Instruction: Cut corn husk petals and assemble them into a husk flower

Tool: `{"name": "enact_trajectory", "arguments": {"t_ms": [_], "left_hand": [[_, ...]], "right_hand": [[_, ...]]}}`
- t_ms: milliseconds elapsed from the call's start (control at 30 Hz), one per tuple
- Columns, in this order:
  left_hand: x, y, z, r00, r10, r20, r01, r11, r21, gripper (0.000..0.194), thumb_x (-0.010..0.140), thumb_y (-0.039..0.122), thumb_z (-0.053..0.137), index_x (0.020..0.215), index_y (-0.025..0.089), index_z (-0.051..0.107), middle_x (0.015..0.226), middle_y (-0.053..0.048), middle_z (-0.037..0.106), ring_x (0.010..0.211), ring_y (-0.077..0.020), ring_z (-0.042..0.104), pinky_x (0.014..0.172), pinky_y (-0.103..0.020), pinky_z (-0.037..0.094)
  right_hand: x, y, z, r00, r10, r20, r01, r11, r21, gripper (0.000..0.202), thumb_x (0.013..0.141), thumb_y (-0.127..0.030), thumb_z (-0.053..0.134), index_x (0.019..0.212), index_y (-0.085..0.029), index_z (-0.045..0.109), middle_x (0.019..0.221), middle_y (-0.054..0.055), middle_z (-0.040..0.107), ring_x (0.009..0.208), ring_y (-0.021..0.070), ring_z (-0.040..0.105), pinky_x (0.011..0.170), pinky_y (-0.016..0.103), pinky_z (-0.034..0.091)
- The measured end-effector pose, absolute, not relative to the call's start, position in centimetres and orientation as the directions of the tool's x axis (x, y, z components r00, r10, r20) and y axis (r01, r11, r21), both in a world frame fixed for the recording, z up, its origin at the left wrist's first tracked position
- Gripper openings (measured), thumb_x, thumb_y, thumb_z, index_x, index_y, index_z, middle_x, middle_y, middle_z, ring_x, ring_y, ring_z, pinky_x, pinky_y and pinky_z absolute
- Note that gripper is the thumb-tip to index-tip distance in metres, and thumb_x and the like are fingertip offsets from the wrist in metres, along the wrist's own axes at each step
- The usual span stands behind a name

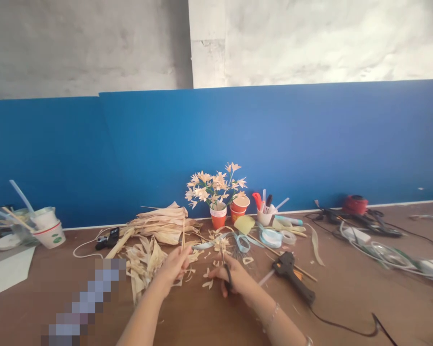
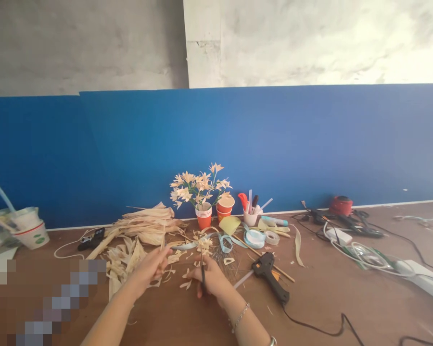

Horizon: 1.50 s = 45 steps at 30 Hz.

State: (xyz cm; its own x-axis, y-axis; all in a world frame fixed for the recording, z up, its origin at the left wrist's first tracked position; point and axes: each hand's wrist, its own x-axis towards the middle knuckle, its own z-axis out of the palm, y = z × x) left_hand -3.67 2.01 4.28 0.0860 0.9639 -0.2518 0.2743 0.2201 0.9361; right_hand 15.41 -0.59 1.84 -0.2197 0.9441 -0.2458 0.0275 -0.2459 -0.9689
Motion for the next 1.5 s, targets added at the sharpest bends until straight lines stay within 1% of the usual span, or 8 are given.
{"name": "enact_trajectory", "arguments": {"t_ms": [67,200,467,833,1067,1167,1333,1500], "left_hand": [[-2.5,1.9,3.9,0.224,0.923,-0.312,-0.036,0.328,0.944,0.041,0.09,0.05,0.03,0.096,0.016,0.052,0.06,0.005,0.047,0.048,-0.0086,0.042,0.052,-0.022,0.036],[-0.8,1.8,2.5,0.338,0.92,-0.198,-0.264,0.294,0.919,0.024,0.08,0.036,0.056,0.094,0.017,0.051,0.067,0.002,0.058,0.054,-0.0079,0.052,0.056,-0.021,0.039],[0.9,0.4,2.7,0.41,0.903,-0.126,-0.037,0.155,0.987,0.041,0.075,0.044,0.063,0.105,0.02,0.047,0.062,0.001,0.066,0.058,-0.0166,0.066,0.054,-0.024,0.044],[0.1,0.3,3.4,0.461,0.88,-0.116,-0.117,0.19,0.975,0.039,0.069,0.052,0.066,0.082,0.017,0.054,0.065,-0.002,0.068,0.058,-0.0145,0.063,0.055,-0.023,0.043],[0.4,1.0,2.9,0.308,0.946,-0.103,-0.033,0.119,0.992,0.038,0.06,0.047,0.076,0.068,0.016,0.055,0.045,0.01,0.044,0.037,-0.0015,0.026,0.039,-0.017,0.015],[0.0,1.5,2.6,0.244,0.967,-0.079,-0.105,0.107,0.989,0.035,0.061,0.043,0.076,0.069,0.016,0.056,0.043,0.009,0.045,0.035,-0.0023,0.029,0.037,-0.017,0.014],[-2.6,2.6,3.5,-0.092,0.994,-0.063,-0.443,0.015,0.896,0.036,0.05,0.03,0.082,0.066,0.017,0.053,0.05,0.007,0.053,0.042,-0.0041,0.044,0.038,-0.014,0.028],[-5.0,3.5,5.0,-0.288,0.955,-0.066,-0.581,-0.12,0.805,0.038,0.042,0.021,0.085,0.063,0.016,0.053,0.052,0.008,0.054,0.043,-0.0033,0.046,0.038,-0.013,0.032]], "right_hand": [[15.4,-0.2,1.5,-0.189,0.963,-0.191,-0.016,-0.198,-0.98,0.043,0.058,-0.035,0.059,0.096,-0.015,0.051,0.081,0.004,0.07,0.032,0.0053,0.047,0.033,0.019,0.021],[15.2,0.3,0.9,-0.122,0.991,-0.055,-0.082,-0.065,-0.994,0.038,0.059,-0.04,0.064,0.086,-0.015,0.053,0.065,-0.003,0.063,0.03,0.0057,0.044,0.032,0.02,0.028],[14.7,0.0,1.1,-0.084,0.996,0.039,-0.055,0.034,-0.998,0.042,0.06,-0.052,0.072,0.074,-0.017,0.052,0.046,-0.008,0.05,0.033,0.0071,0.044,0.031,0.018,0.031],[15.5,-0.3,1.8,-0.125,0.992,0.01,-0.108,-0.003,-0.994,0.035,0.068,-0.049,0.065,0.065,-0.018,0.049,0.045,-0.004,0.054,0.032,0.0063,0.041,0.031,0.017,0.028],[15.6,-0.2,1.7,-0.149,0.989,-0.014,0.043,-0.007,-0.999,0.029,0.065,-0.043,0.064,0.06,-0.019,0.048,0.039,-0.008,0.045,0.028,0.0064,0.039,0.029,0.017,0.026],[15.8,0.2,1.3,-0.134,0.991,0.002,0.025,0.005,-1.0,0.027,0.064,-0.042,0.063,0.067,-0.018,0.052,0.043,-0.008,0.049,0.029,0.0068,0.042,0.031,0.018,0.027],[16.3,0.7,1.0,0.003,0.997,0.071,-0.004,0.071,-0.997,0.042,0.061,-0.044,0.067,0.091,-0.015,0.061,0.065,-0.003,0.061,0.036,0.0091,0.05,0.036,0.021,0.037],[16.6,0.4,1.2,0.069,0.997,0.035,0.208,0.02,-0.978,0.054,0.07,-0.046,0.062,0.114,-0.014,0.064,0.08,0.004,0.066,0.043,0.0141,0.058,0.04,0.024,0.039]]}}
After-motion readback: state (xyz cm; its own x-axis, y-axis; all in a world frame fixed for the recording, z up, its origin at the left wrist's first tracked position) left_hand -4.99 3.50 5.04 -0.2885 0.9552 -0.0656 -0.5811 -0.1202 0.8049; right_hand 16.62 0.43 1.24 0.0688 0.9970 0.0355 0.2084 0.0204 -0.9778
